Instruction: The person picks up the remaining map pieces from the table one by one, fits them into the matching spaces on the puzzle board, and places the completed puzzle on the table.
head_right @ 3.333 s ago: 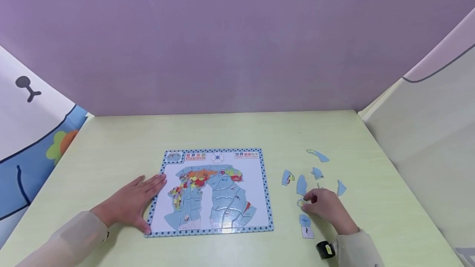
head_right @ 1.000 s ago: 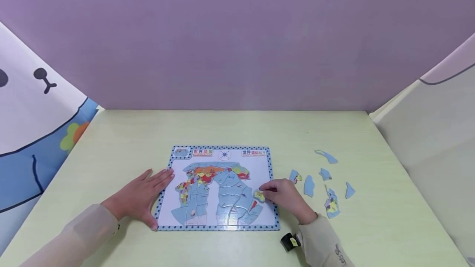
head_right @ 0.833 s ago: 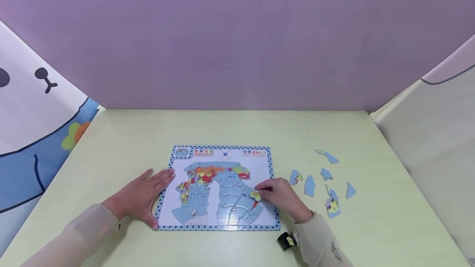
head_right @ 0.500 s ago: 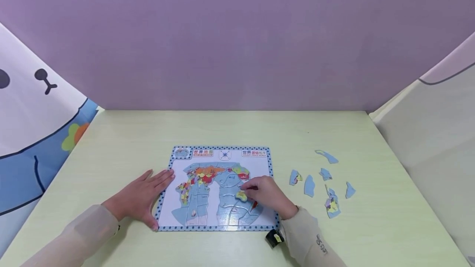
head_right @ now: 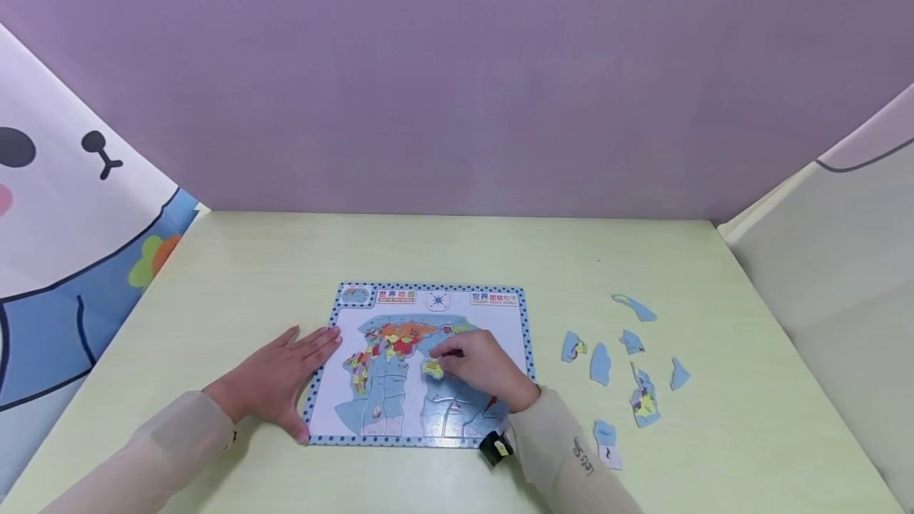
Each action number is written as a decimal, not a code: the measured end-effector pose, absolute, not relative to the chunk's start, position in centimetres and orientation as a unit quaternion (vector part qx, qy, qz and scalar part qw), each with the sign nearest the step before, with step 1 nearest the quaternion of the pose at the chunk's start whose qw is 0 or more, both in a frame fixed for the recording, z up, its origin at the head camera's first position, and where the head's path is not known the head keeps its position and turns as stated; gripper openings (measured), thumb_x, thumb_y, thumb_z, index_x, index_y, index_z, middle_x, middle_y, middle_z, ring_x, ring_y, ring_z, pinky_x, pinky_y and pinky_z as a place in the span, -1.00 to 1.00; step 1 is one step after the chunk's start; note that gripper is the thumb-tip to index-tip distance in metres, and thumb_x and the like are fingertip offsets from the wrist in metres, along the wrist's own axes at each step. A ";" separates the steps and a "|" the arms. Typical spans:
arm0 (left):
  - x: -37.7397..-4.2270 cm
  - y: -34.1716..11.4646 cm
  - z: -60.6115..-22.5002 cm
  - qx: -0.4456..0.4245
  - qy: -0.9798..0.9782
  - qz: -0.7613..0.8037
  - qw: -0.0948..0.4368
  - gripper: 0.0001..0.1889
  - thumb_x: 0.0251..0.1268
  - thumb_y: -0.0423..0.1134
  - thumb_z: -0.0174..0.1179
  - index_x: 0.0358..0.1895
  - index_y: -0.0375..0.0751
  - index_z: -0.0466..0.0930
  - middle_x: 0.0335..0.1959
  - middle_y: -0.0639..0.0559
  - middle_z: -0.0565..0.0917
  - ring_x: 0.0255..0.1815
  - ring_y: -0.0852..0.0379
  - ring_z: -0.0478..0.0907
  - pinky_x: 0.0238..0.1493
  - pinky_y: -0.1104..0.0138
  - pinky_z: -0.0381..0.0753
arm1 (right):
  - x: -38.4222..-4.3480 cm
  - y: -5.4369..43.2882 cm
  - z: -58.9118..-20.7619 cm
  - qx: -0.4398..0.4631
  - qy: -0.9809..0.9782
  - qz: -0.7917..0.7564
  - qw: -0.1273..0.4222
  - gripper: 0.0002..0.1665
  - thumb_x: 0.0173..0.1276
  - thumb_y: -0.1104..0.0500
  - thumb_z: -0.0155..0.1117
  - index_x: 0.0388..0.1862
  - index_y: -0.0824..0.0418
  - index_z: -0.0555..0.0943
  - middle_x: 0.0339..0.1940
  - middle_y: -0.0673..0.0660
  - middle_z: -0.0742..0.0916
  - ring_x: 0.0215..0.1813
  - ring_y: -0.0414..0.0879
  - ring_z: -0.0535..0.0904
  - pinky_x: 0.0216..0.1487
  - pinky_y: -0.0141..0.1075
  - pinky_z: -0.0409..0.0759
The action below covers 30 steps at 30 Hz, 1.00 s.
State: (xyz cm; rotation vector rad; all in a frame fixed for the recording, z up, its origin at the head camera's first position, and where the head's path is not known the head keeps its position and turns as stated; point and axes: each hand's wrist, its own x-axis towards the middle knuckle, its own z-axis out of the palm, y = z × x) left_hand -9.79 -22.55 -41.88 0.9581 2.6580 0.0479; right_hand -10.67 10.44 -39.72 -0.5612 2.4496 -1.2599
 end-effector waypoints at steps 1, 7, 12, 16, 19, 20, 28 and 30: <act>-9.8 -22.5 -41.9 0.333 0.929 0.017 0.159 0.37 -0.40 0.65 0.15 0.46 -0.34 0.11 0.50 -0.18 0.12 0.50 -0.15 0.01 0.40 -0.17 -0.04 | -10.7 10.2 -39.7 -0.203 0.857 -0.444 0.164 -0.82 0.30 0.41 0.21 -0.18 0.37 0.71 -0.30 0.12 0.74 -0.38 -0.21 0.59 -0.32 -0.42 0.59; -9.8 -22.5 -42.0 0.330 0.929 0.019 0.166 0.37 -0.39 0.66 0.14 0.46 -0.33 0.10 0.51 -0.16 0.10 0.51 -0.14 -0.01 0.41 -0.16 -0.05 | -10.9 8.8 -39.7 -0.233 0.848 -0.441 0.177 -0.83 0.31 0.42 0.20 -0.19 0.39 0.71 -0.34 0.10 0.75 -0.42 -0.25 0.57 -0.36 -0.43 0.56; -9.8 -22.6 -42.1 0.331 0.928 0.021 0.168 0.38 -0.39 0.66 0.13 0.47 -0.33 0.09 0.51 -0.16 0.09 0.51 -0.14 -0.02 0.41 -0.16 -0.06 | -11.1 8.1 -39.6 -0.239 0.847 -0.438 0.185 -0.83 0.30 0.42 0.20 -0.21 0.38 0.72 -0.34 0.10 0.75 -0.46 -0.26 0.54 -0.42 -0.45 0.53; -9.9 -22.6 -42.1 0.333 0.928 0.021 0.167 0.37 -0.38 0.66 0.12 0.47 -0.32 0.09 0.51 -0.15 0.10 0.51 -0.13 -0.01 0.40 -0.16 -0.05 | -11.0 7.8 -39.7 -0.242 0.853 -0.421 0.193 -0.84 0.29 0.41 0.22 -0.23 0.36 0.72 -0.30 0.13 0.75 -0.43 -0.24 0.53 -0.43 -0.45 0.50; -9.8 -22.6 -42.0 0.334 0.928 0.019 0.164 0.37 -0.38 0.66 0.12 0.47 -0.33 0.09 0.51 -0.16 0.10 0.50 -0.14 0.00 0.40 -0.16 -0.04 | -10.9 7.6 -39.8 -0.240 0.857 -0.407 0.206 -0.85 0.28 0.40 0.24 -0.23 0.34 0.73 -0.28 0.14 0.76 -0.41 -0.23 0.54 -0.44 -0.45 0.48; -9.8 -22.7 -41.9 0.335 0.928 0.018 0.161 0.37 -0.38 0.66 0.13 0.46 -0.34 0.10 0.50 -0.17 0.11 0.50 -0.14 0.00 0.40 -0.16 -0.03 | -10.9 7.6 -39.8 -0.240 0.857 -0.404 0.210 -0.85 0.28 0.40 0.24 -0.24 0.34 0.73 -0.29 0.13 0.76 -0.41 -0.23 0.54 -0.44 -0.45 0.47; -9.8 -22.6 -41.7 0.334 0.928 0.022 0.162 0.37 -0.39 0.64 0.17 0.45 -0.35 0.11 0.50 -0.18 0.11 0.50 -0.15 0.01 0.40 -0.16 -0.02 | -10.8 7.6 -40.1 -0.231 0.862 -0.392 0.225 -0.85 0.27 0.40 0.25 -0.26 0.34 0.74 -0.33 0.10 0.76 -0.39 -0.20 0.54 -0.43 -0.44 0.49; -9.8 -22.5 -41.7 0.334 0.928 0.024 0.165 0.36 -0.38 0.63 0.18 0.45 -0.34 0.11 0.50 -0.18 0.11 0.50 -0.15 0.01 0.39 -0.16 -0.02 | -10.7 7.6 -40.3 -0.227 0.866 -0.388 0.220 -0.85 0.27 0.41 0.25 -0.26 0.34 0.74 -0.32 0.11 0.76 -0.37 -0.19 0.54 -0.43 -0.44 0.49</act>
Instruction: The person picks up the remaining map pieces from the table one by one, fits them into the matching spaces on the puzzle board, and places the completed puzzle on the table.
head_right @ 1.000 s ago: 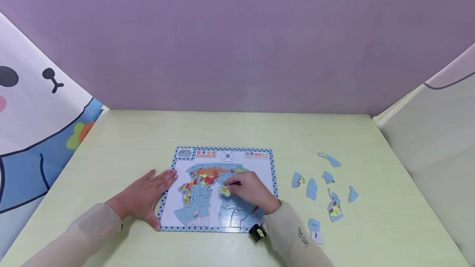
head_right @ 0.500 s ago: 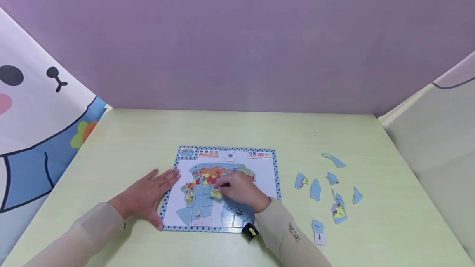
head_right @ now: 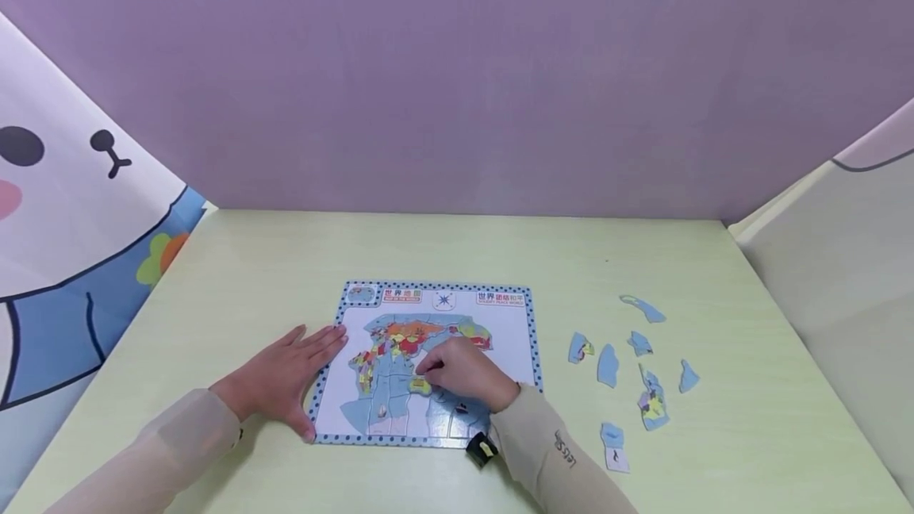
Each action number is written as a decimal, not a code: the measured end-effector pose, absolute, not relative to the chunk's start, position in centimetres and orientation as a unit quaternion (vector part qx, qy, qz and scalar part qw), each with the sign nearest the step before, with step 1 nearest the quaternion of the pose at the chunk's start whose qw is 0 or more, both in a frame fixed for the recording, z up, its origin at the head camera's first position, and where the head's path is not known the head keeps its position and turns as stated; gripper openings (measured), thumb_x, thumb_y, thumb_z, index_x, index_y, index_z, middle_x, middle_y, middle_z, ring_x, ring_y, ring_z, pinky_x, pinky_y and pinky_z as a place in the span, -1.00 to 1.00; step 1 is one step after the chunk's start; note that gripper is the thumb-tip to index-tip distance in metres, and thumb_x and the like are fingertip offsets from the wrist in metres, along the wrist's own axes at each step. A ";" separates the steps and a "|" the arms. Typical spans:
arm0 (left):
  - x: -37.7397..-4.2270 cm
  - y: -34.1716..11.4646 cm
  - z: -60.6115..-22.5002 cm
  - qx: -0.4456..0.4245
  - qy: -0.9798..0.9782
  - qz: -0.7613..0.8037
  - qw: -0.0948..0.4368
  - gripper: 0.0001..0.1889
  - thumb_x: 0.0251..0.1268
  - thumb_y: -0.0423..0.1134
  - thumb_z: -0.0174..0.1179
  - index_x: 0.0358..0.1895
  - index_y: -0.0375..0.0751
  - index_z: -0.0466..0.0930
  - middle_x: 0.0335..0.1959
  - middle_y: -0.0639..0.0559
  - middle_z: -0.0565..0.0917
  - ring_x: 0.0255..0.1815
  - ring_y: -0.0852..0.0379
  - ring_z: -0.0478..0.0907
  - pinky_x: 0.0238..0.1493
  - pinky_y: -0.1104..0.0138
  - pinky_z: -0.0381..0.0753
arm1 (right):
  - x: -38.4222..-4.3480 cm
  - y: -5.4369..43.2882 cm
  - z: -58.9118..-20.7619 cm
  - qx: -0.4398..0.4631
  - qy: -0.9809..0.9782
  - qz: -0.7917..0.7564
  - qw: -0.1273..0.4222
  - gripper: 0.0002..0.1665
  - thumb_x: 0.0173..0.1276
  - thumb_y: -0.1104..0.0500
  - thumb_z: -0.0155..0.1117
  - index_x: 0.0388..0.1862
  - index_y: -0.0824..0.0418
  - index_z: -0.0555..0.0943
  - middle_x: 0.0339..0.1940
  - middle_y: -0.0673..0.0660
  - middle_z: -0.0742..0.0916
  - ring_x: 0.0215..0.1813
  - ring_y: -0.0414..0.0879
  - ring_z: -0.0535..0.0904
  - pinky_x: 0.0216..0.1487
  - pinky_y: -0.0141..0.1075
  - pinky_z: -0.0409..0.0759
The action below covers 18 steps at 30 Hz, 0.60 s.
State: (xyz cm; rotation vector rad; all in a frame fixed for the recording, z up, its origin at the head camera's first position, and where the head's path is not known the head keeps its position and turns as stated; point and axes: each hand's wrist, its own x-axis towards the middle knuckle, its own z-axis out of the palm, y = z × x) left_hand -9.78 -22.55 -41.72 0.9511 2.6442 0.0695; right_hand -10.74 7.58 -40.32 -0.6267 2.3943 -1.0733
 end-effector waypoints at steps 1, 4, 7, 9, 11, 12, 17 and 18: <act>-9.8 -22.5 -41.7 0.334 0.928 0.025 0.166 0.36 -0.38 0.63 0.18 0.45 -0.34 0.11 0.50 -0.18 0.11 0.50 -0.15 0.01 0.39 -0.17 -0.02 | -10.8 7.6 -40.4 -0.226 0.868 -0.385 0.215 -0.85 0.27 0.41 0.25 -0.27 0.34 0.74 -0.31 0.12 0.76 -0.35 -0.18 0.54 -0.43 -0.44 0.48; -9.8 -22.5 -41.7 0.333 0.928 0.024 0.168 0.36 -0.38 0.63 0.17 0.45 -0.34 0.12 0.50 -0.17 0.12 0.50 -0.15 0.01 0.39 -0.17 -0.02 | -10.7 7.5 -40.7 -0.223 0.873 -0.381 0.206 -0.85 0.25 0.43 0.24 -0.28 0.35 0.74 -0.32 0.13 0.75 -0.34 -0.16 0.54 -0.42 -0.43 0.49; -9.8 -22.5 -41.8 0.329 0.928 0.021 0.170 0.36 -0.39 0.64 0.17 0.46 -0.33 0.11 0.50 -0.16 0.12 0.50 -0.14 0.01 0.39 -0.17 -0.02 | -10.7 7.4 -40.9 -0.224 0.877 -0.375 0.200 -0.84 0.25 0.43 0.24 -0.28 0.35 0.74 -0.32 0.12 0.75 -0.32 -0.14 0.54 -0.39 -0.41 0.51; -9.9 -22.5 -41.8 0.328 0.929 0.021 0.171 0.37 -0.40 0.64 0.17 0.46 -0.32 0.11 0.50 -0.16 0.12 0.50 -0.14 0.01 0.39 -0.17 -0.02 | -10.7 7.3 -40.9 -0.224 0.879 -0.371 0.199 -0.84 0.25 0.43 0.25 -0.28 0.35 0.75 -0.33 0.12 0.75 -0.31 -0.13 0.54 -0.36 -0.39 0.52; -9.9 -22.5 -41.9 0.326 0.929 0.021 0.171 0.37 -0.40 0.64 0.17 0.46 -0.32 0.11 0.50 -0.16 0.12 0.50 -0.14 0.01 0.39 -0.17 -0.02 | -10.8 7.2 -40.9 -0.227 0.880 -0.368 0.197 -0.85 0.24 0.43 0.25 -0.29 0.35 0.75 -0.33 0.12 0.75 -0.30 -0.12 0.54 -0.36 -0.38 0.52; -9.9 -22.5 -41.9 0.326 0.929 0.022 0.172 0.37 -0.40 0.64 0.17 0.46 -0.32 0.11 0.50 -0.16 0.11 0.50 -0.14 0.00 0.39 -0.17 -0.02 | -10.8 7.2 -40.9 -0.227 0.880 -0.367 0.197 -0.85 0.24 0.43 0.25 -0.30 0.35 0.75 -0.34 0.12 0.75 -0.30 -0.12 0.54 -0.36 -0.38 0.52; -10.0 -22.5 -41.9 0.329 0.929 0.023 0.169 0.37 -0.39 0.64 0.16 0.46 -0.33 0.10 0.50 -0.16 0.11 0.50 -0.14 0.01 0.39 -0.17 -0.02 | -10.8 6.9 -40.7 -0.224 0.882 -0.366 0.194 -0.85 0.23 0.43 0.24 -0.32 0.35 0.75 -0.35 0.13 0.75 -0.31 -0.12 0.54 -0.37 -0.40 0.49; -10.0 -22.5 -41.9 0.330 0.929 0.023 0.168 0.37 -0.39 0.64 0.16 0.46 -0.33 0.11 0.50 -0.16 0.12 0.50 -0.14 0.01 0.39 -0.17 -0.01 | -10.8 6.9 -40.7 -0.223 0.883 -0.366 0.193 -0.85 0.23 0.43 0.24 -0.33 0.35 0.75 -0.35 0.13 0.75 -0.31 -0.12 0.54 -0.38 -0.40 0.49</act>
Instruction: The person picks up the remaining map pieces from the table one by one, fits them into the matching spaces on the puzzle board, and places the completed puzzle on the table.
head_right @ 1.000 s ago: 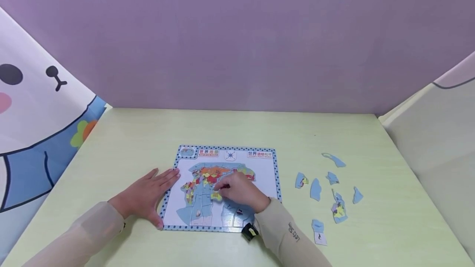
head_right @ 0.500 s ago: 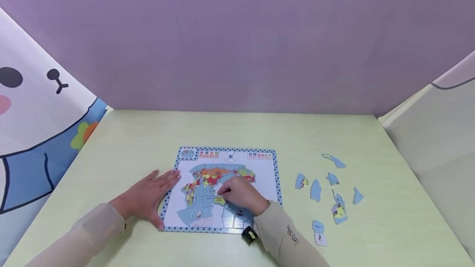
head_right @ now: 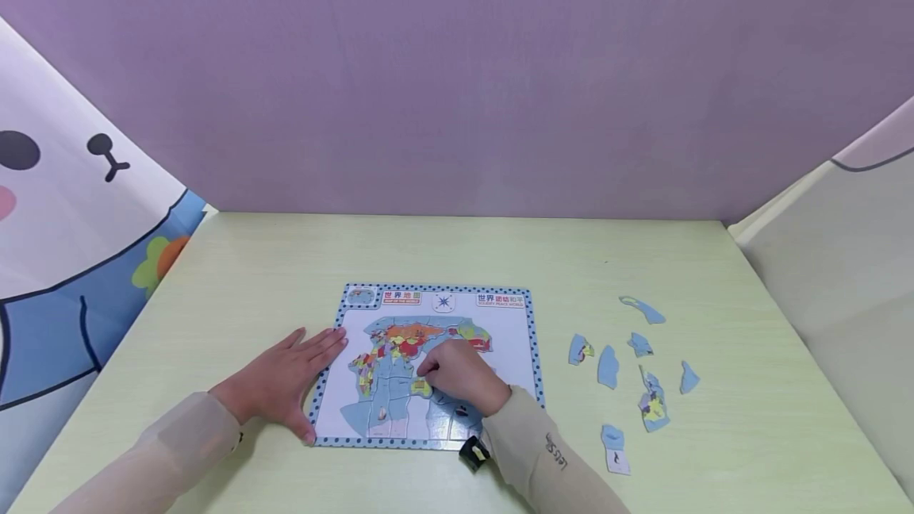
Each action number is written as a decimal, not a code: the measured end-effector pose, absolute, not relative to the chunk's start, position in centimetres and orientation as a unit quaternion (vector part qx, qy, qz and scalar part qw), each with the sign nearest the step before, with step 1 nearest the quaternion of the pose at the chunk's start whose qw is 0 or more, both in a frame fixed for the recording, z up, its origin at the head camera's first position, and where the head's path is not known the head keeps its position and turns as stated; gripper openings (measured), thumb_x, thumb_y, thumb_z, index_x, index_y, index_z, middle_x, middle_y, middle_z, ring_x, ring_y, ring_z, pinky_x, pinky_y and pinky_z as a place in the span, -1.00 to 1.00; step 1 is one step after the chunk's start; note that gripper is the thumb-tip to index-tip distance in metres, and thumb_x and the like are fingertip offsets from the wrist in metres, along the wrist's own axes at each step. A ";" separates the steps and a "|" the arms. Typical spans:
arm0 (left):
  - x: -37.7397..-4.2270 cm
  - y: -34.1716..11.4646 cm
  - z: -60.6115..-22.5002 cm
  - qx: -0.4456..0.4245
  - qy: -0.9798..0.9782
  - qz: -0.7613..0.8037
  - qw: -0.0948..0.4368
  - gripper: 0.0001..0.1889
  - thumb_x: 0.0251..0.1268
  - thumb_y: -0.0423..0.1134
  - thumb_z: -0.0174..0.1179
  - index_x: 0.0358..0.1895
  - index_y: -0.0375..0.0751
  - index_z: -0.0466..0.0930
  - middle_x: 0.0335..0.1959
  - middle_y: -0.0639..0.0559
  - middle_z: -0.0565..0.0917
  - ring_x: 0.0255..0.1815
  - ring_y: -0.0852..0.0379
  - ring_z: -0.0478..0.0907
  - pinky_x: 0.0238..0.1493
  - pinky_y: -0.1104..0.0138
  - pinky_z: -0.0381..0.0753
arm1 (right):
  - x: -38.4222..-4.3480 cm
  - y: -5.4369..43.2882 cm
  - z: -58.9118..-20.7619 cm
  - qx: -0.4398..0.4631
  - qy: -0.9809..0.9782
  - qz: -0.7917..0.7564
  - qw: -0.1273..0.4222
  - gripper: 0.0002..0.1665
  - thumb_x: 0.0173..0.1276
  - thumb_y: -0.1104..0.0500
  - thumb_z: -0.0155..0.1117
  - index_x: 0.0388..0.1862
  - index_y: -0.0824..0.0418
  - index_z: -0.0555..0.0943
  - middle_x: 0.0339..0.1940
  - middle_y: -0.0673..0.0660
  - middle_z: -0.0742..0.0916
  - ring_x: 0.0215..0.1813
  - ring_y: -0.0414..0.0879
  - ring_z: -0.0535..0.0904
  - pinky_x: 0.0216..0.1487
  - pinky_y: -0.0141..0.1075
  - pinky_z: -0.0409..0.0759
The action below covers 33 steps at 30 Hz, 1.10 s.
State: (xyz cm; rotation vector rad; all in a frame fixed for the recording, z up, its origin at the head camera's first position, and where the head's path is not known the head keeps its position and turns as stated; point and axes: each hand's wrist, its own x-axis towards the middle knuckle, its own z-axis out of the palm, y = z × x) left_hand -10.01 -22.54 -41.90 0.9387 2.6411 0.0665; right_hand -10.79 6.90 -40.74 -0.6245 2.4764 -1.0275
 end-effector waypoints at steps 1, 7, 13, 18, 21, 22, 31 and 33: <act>-10.0 -22.5 -41.9 0.330 0.929 0.024 0.167 0.37 -0.39 0.64 0.16 0.46 -0.33 0.11 0.50 -0.16 0.12 0.50 -0.14 0.01 0.39 -0.17 -0.01 | -10.8 6.9 -40.7 -0.220 0.884 -0.365 0.193 -0.85 0.22 0.43 0.24 -0.33 0.35 0.75 -0.35 0.13 0.75 -0.32 -0.12 0.54 -0.38 -0.40 0.49; -10.1 -22.4 -42.0 0.332 0.927 0.028 0.170 0.36 -0.38 0.64 0.16 0.46 -0.33 0.11 0.50 -0.16 0.12 0.50 -0.15 0.01 0.39 -0.17 -0.02 | -10.7 6.8 -40.5 -0.198 0.894 -0.351 0.197 -0.88 0.22 0.40 0.28 -0.36 0.32 0.76 -0.38 0.11 0.76 -0.35 -0.15 0.55 -0.41 -0.41 0.47; -10.2 -22.2 -42.1 0.331 0.927 0.025 0.174 0.36 -0.39 0.64 0.16 0.47 -0.30 0.10 0.51 -0.14 0.11 0.51 -0.13 -0.01 0.40 -0.16 -0.04 | -10.5 6.9 -40.5 -0.180 0.903 -0.337 0.198 -0.90 0.22 0.34 0.31 -0.36 0.28 0.76 -0.38 0.07 0.75 -0.36 -0.17 0.52 -0.40 -0.38 0.46; -10.4 -21.7 -42.4 0.347 0.922 0.029 0.170 0.35 -0.37 0.64 0.15 0.47 -0.31 0.10 0.51 -0.14 0.11 0.51 -0.12 0.00 0.40 -0.16 -0.03 | -10.2 7.4 -40.5 -0.153 0.905 -0.336 0.213 -0.92 0.16 0.33 0.36 -0.36 0.26 0.76 -0.38 0.03 0.74 -0.37 -0.17 0.49 -0.42 -0.37 0.46; -10.4 -21.6 -42.4 0.343 0.923 0.028 0.172 0.36 -0.37 0.64 0.15 0.47 -0.31 0.10 0.51 -0.14 0.10 0.51 -0.12 -0.01 0.40 -0.16 -0.03 | -10.3 7.4 -40.5 -0.153 0.905 -0.332 0.217 -0.93 0.13 0.31 0.40 -0.37 0.25 0.76 -0.40 0.00 0.73 -0.36 -0.16 0.49 -0.42 -0.36 0.46; -10.4 -21.6 -42.3 0.339 0.924 0.027 0.174 0.36 -0.37 0.64 0.16 0.47 -0.31 0.10 0.51 -0.14 0.10 0.51 -0.12 -0.01 0.40 -0.16 -0.04 | -10.4 7.4 -40.4 -0.155 0.906 -0.330 0.217 -0.93 0.13 0.30 0.41 -0.37 0.24 0.76 -0.40 0.00 0.72 -0.36 -0.16 0.49 -0.42 -0.36 0.46; -10.2 -22.2 -41.8 0.318 0.929 0.031 0.188 0.36 -0.39 0.61 0.21 0.47 -0.30 0.09 0.51 -0.13 0.10 0.51 -0.11 -0.03 0.41 -0.17 -0.07 | -10.6 6.4 -40.5 -0.168 0.905 -0.324 0.218 -0.91 0.10 0.32 0.43 -0.36 0.24 0.74 -0.46 -0.03 0.67 -0.42 -0.16 0.46 -0.41 -0.37 0.44; -10.1 -22.3 -41.8 0.316 0.929 0.033 0.190 0.35 -0.39 0.60 0.21 0.48 -0.29 0.09 0.51 -0.12 0.10 0.52 -0.11 -0.03 0.41 -0.17 -0.08 | -10.5 6.3 -40.3 -0.169 0.907 -0.320 0.216 -0.89 0.09 0.33 0.44 -0.35 0.24 0.74 -0.48 -0.04 0.66 -0.44 -0.17 0.45 -0.42 -0.37 0.44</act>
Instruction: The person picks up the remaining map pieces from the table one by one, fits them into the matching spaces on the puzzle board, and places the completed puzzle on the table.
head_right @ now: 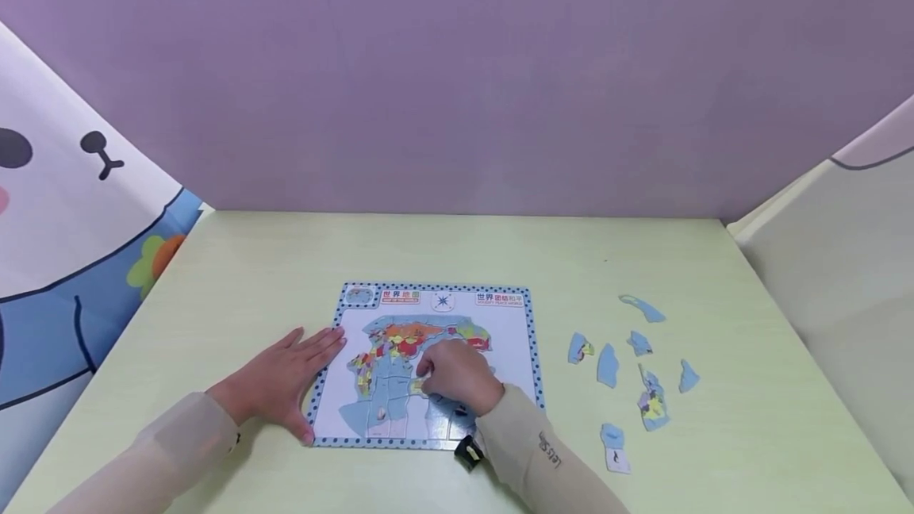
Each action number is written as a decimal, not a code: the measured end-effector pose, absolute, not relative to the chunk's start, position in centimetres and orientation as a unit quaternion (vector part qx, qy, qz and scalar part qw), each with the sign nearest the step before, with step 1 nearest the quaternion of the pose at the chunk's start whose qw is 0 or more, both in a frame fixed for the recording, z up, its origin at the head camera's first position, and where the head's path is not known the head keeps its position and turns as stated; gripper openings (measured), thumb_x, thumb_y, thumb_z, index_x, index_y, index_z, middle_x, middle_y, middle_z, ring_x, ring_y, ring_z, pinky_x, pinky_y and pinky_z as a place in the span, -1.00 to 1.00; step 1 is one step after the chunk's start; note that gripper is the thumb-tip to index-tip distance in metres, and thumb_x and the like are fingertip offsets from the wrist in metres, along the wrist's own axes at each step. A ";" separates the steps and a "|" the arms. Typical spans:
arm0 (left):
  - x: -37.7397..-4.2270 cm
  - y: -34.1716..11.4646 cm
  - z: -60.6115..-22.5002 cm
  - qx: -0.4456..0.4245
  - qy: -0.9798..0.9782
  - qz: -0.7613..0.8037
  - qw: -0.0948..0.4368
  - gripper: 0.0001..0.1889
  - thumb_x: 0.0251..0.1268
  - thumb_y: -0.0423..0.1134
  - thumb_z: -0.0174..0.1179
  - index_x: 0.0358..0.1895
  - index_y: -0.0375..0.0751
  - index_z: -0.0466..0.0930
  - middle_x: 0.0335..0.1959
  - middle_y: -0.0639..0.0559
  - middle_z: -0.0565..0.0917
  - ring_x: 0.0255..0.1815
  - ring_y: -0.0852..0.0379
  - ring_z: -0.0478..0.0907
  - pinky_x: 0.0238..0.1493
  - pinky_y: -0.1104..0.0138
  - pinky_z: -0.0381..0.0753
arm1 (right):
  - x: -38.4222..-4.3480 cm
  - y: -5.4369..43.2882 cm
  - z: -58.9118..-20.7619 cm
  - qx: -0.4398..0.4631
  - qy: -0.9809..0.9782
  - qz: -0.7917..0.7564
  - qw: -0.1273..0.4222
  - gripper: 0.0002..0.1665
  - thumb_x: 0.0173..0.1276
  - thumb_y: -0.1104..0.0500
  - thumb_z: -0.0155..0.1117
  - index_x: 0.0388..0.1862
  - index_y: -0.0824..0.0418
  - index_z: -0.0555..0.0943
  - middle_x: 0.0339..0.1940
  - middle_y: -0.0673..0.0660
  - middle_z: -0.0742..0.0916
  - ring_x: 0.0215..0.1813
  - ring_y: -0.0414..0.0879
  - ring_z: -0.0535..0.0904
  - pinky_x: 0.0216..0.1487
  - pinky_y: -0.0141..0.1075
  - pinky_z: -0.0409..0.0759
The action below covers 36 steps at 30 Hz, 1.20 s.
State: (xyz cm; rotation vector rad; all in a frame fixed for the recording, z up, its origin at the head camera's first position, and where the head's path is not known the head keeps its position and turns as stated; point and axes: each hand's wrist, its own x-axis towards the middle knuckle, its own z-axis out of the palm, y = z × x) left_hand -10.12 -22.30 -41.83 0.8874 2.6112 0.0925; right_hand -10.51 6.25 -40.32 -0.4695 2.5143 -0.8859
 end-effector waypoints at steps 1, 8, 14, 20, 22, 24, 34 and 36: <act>-10.1 -22.3 -41.8 0.317 0.929 0.034 0.189 0.36 -0.39 0.60 0.21 0.47 -0.30 0.09 0.51 -0.13 0.10 0.51 -0.12 -0.03 0.41 -0.17 -0.08 | -10.4 6.2 -40.2 -0.171 0.909 -0.315 0.213 -0.88 0.09 0.32 0.44 -0.35 0.24 0.73 -0.47 -0.04 0.66 -0.44 -0.17 0.45 -0.42 -0.37 0.44; -10.1 -22.6 -41.9 0.318 0.930 0.023 0.182 0.36 -0.40 0.63 0.19 0.47 -0.31 0.11 0.51 -0.14 0.11 0.51 -0.13 -0.02 0.40 -0.17 -0.07 | -10.0 6.1 -39.1 -0.164 0.924 -0.281 0.199 -0.78 0.09 0.27 0.45 -0.23 0.21 0.71 -0.39 -0.03 0.67 -0.37 -0.16 0.48 -0.32 -0.30 0.49; -10.1 -22.5 -42.0 0.321 0.929 0.023 0.185 0.35 -0.39 0.62 0.20 0.46 -0.32 0.11 0.50 -0.16 0.12 0.51 -0.14 -0.01 0.40 -0.18 -0.07 | -9.8 8.3 -39.2 -0.149 0.941 -0.248 0.176 -0.78 0.09 0.27 0.45 -0.22 0.17 0.72 -0.32 0.00 0.71 -0.31 -0.16 0.50 -0.22 -0.23 0.52; -10.2 -22.4 -42.0 0.323 0.929 0.018 0.181 0.36 -0.40 0.63 0.17 0.46 -0.33 0.11 0.50 -0.17 0.12 0.50 -0.15 0.00 0.40 -0.17 -0.07 | -9.3 12.1 -39.2 -0.089 0.948 -0.245 0.184 -0.79 0.10 0.29 0.43 -0.23 0.18 0.70 -0.38 -0.01 0.67 -0.36 -0.15 0.49 -0.28 -0.26 0.51; -10.2 -22.4 -42.0 0.323 0.929 0.017 0.180 0.37 -0.40 0.64 0.17 0.46 -0.32 0.11 0.50 -0.17 0.11 0.51 -0.14 -0.01 0.41 -0.17 -0.07 | -9.1 13.7 -39.2 -0.065 0.950 -0.242 0.185 -0.78 0.09 0.29 0.43 -0.23 0.19 0.70 -0.41 -0.01 0.65 -0.37 -0.14 0.49 -0.28 -0.25 0.51; -10.3 -22.4 -42.0 0.323 0.929 0.017 0.180 0.37 -0.40 0.63 0.18 0.47 -0.32 0.09 0.51 -0.16 0.10 0.51 -0.14 -0.02 0.41 -0.16 -0.08 | -8.7 15.4 -39.1 -0.048 0.954 -0.233 0.182 -0.75 0.07 0.29 0.43 -0.21 0.20 0.69 -0.41 -0.02 0.65 -0.36 -0.15 0.49 -0.26 -0.25 0.52; -10.3 -22.5 -41.9 0.326 0.927 0.020 0.182 0.38 -0.40 0.65 0.15 0.46 -0.35 0.10 0.50 -0.19 0.10 0.50 -0.16 -0.01 0.40 -0.19 -0.08 | -6.1 23.5 -39.0 0.007 0.957 -0.213 0.196 -0.68 0.08 0.22 0.44 -0.15 0.28 0.67 -0.42 0.00 0.62 -0.37 -0.13 0.49 -0.36 -0.23 0.48; -10.2 -22.5 -41.9 0.323 0.928 0.017 0.185 0.39 -0.41 0.66 0.13 0.46 -0.34 0.09 0.51 -0.18 0.10 0.51 -0.15 -0.02 0.40 -0.18 -0.10 | -5.6 24.6 -39.1 0.013 0.955 -0.214 0.205 -0.66 0.09 0.21 0.45 -0.14 0.30 0.66 -0.41 0.00 0.63 -0.36 -0.13 0.49 -0.36 -0.24 0.47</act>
